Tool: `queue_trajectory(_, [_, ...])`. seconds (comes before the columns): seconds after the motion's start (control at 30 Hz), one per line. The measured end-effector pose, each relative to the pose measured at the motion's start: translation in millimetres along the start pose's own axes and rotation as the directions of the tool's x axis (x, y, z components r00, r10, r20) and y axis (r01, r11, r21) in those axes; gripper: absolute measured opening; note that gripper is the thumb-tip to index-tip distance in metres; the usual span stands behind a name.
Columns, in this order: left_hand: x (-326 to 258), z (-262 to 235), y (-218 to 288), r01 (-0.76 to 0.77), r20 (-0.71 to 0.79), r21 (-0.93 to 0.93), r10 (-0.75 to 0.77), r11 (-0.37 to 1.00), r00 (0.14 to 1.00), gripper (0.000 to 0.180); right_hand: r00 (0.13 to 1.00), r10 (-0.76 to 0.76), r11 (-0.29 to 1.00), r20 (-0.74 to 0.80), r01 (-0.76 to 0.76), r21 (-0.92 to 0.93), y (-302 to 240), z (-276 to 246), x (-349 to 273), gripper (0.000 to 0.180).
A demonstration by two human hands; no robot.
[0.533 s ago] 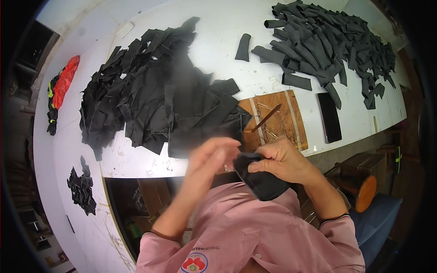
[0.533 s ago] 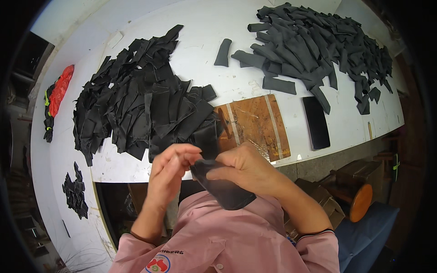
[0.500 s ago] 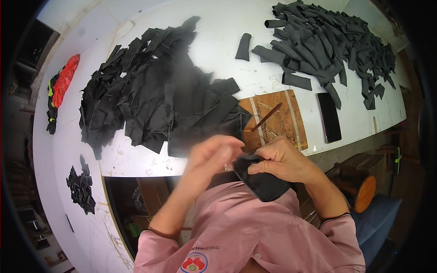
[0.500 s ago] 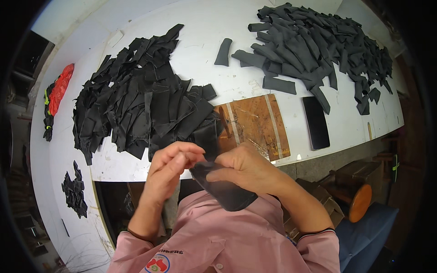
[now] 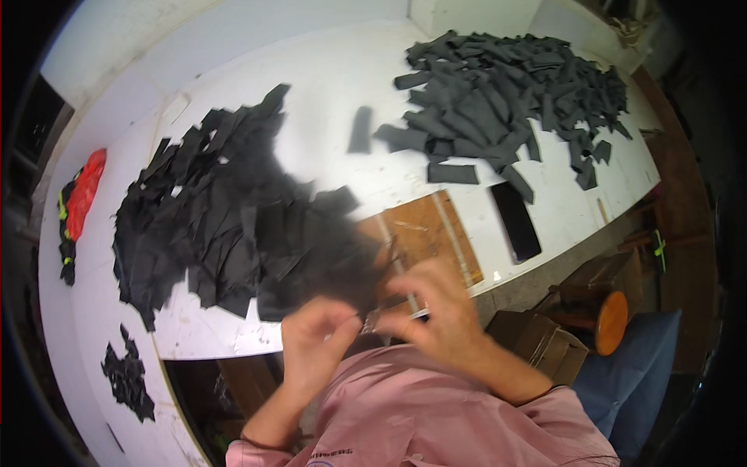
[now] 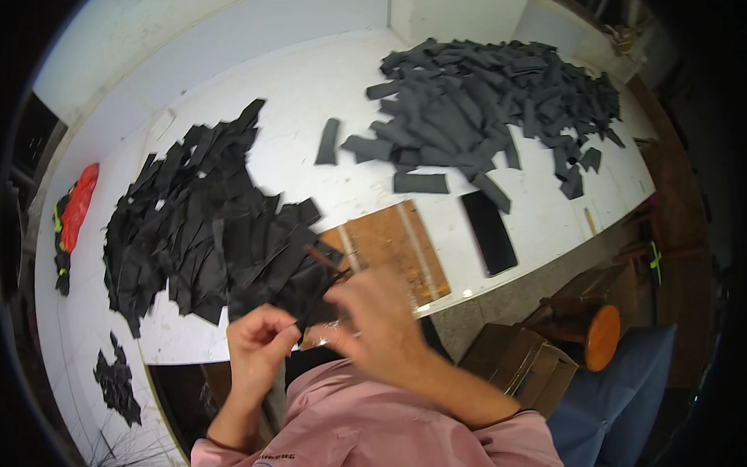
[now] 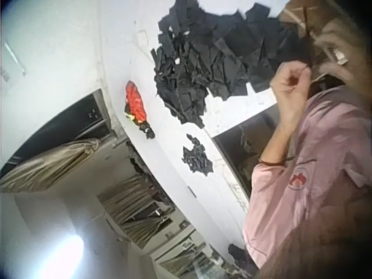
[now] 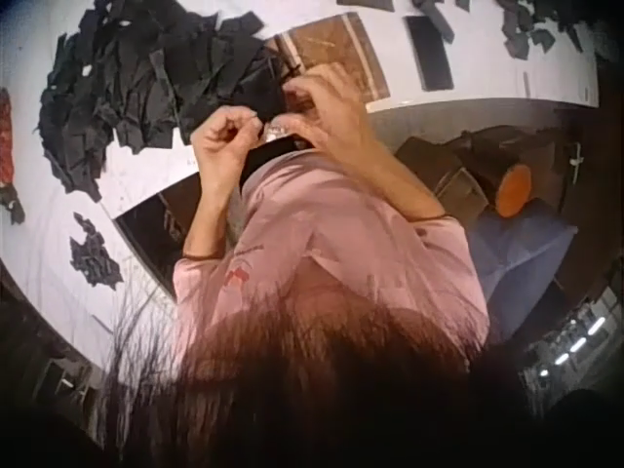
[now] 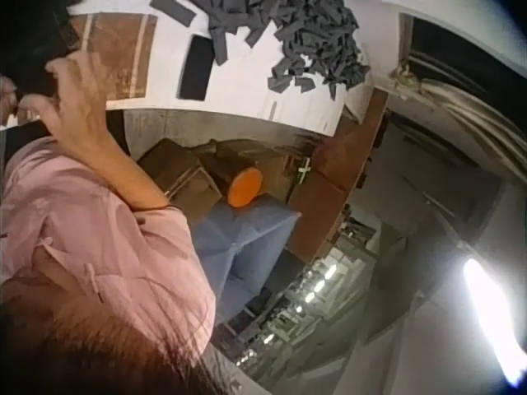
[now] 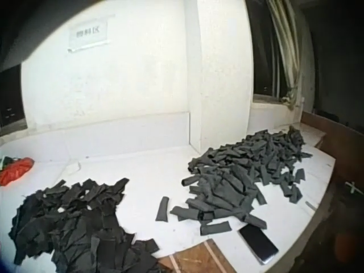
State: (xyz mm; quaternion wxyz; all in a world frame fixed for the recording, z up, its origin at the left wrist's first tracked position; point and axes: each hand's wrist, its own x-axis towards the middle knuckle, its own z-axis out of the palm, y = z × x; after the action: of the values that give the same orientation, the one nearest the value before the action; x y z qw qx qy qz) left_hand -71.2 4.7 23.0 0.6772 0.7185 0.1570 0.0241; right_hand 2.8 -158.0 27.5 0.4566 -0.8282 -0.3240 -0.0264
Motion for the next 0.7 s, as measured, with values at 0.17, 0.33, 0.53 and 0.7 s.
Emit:
queue_trajectory(0.17, [-15,23,-10,-0.224,-0.220,0.106,0.242,0.969,0.945,0.008,0.984,0.152,0.900,0.095,-0.178,0.399,-10,21,-12,0.025])
queue_trajectory(0.33, [-2,38,-25,-0.402,-0.358,0.487,0.597,0.775,0.718,0.011,0.991,-0.006,0.997,-0.137,0.015,0.070,3,35,-6,0.013])
queue_trajectory(0.53, [6,16,5,0.267,0.211,-0.867,-0.176,0.420,0.962,0.014,0.955,0.287,0.791,0.074,-0.280,0.544,14,31,-6,0.006])
queue_trajectory(0.7, [4,26,-20,-0.135,-0.282,-0.242,0.063,0.961,0.957,0.022,0.721,0.244,-0.081,0.649,-0.651,0.754,17,38,-14,0.009])
